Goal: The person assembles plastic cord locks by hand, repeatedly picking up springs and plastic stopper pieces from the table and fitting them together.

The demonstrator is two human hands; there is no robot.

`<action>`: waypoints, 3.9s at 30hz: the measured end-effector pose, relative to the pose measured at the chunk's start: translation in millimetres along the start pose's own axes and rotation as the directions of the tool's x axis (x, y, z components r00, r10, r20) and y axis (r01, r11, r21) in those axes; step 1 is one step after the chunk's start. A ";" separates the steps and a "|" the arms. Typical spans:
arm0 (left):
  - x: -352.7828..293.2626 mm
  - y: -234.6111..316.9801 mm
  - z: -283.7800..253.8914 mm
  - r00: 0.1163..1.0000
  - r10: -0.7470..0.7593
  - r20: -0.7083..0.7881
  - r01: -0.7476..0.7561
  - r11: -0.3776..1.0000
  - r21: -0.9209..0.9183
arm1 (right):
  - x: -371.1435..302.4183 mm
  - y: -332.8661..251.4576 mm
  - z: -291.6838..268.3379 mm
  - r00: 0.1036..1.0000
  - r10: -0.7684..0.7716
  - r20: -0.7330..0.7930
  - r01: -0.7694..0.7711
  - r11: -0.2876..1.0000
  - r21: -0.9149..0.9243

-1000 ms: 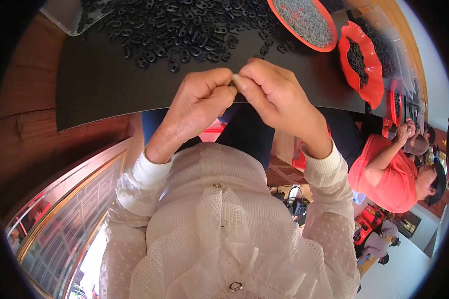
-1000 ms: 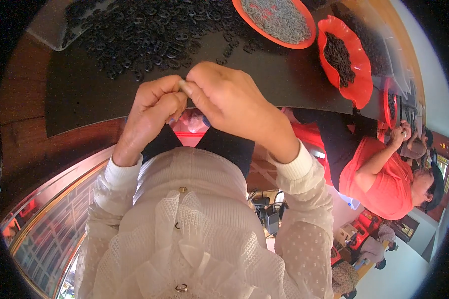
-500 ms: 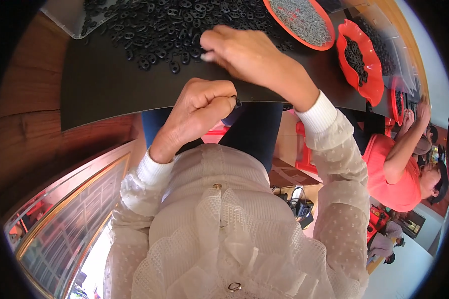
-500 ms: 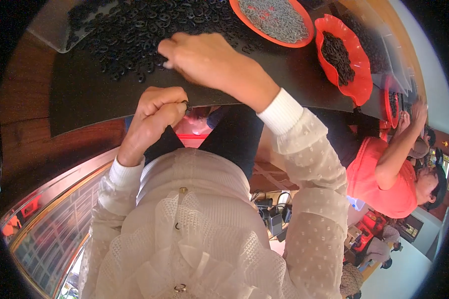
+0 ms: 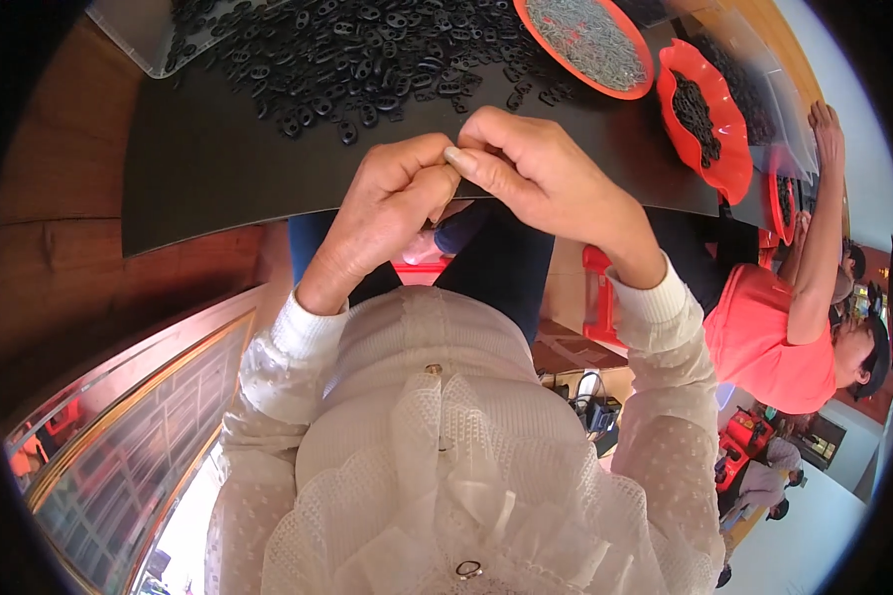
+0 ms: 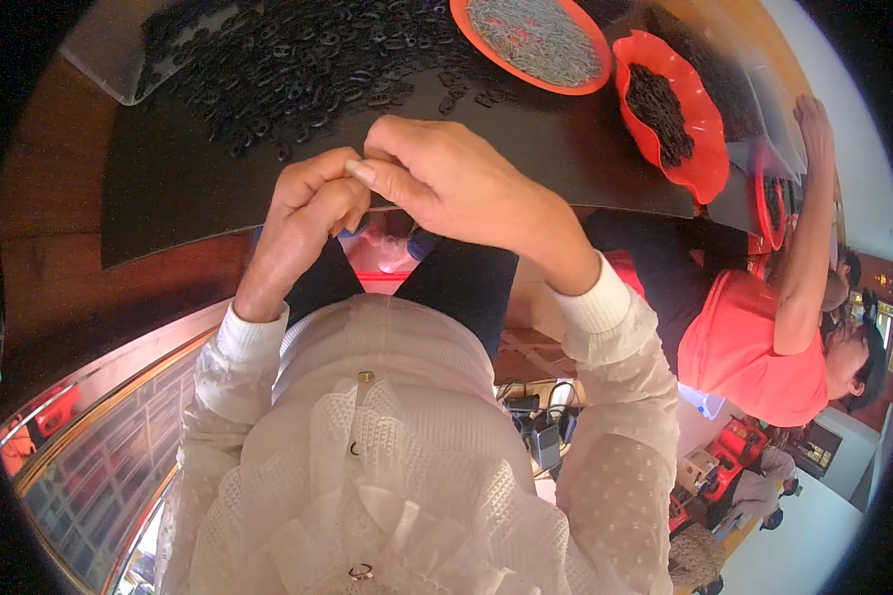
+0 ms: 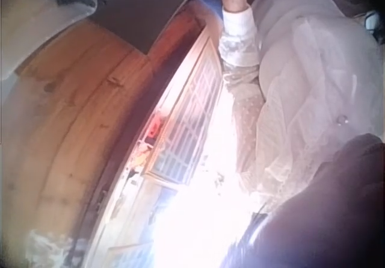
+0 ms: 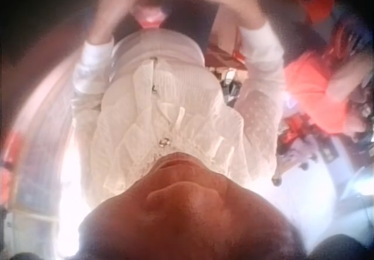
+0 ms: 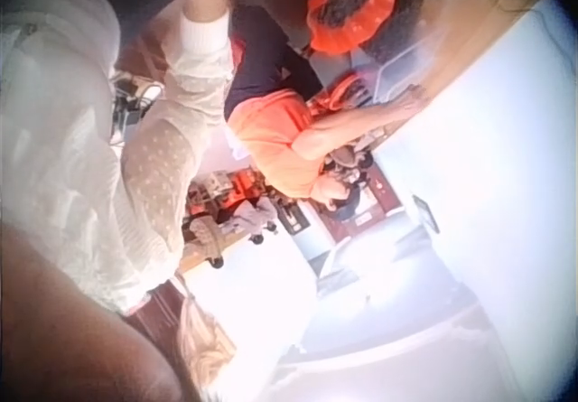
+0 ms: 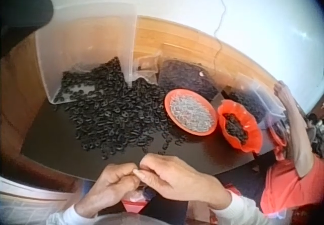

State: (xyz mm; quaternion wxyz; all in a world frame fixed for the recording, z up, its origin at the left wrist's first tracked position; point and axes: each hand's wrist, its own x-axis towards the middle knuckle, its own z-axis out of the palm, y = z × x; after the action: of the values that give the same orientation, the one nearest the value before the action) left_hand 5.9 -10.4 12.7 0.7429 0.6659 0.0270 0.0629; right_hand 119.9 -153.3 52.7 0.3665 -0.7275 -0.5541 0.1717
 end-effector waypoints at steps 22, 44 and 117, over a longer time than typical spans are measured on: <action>4.2 -6.2 1.8 0.998 0.011 -0.057 -0.006 0.996 0.087 | -8.9 -9.7 0.1 0.977 -0.172 -0.125 0.095 0.878 -0.470; 5.6 -4.1 0.4 0.994 0.106 0.006 -0.106 0.985 0.139 | 45.6 113.0 -133.0 0.965 0.125 -0.230 -0.241 0.765 -0.598; 0.1 0.9 0.5 1.000 -0.023 -0.014 0.023 1.000 0.003 | -6.5 -2.7 0.5 0.979 0.169 -0.114 -0.137 0.960 0.246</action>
State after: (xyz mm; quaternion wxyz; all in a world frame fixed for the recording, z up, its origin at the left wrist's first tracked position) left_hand 6.1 -10.8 13.7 0.7423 0.6663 0.0400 0.0590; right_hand 115.7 -158.9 53.3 0.4723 -0.7292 -0.4459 0.2152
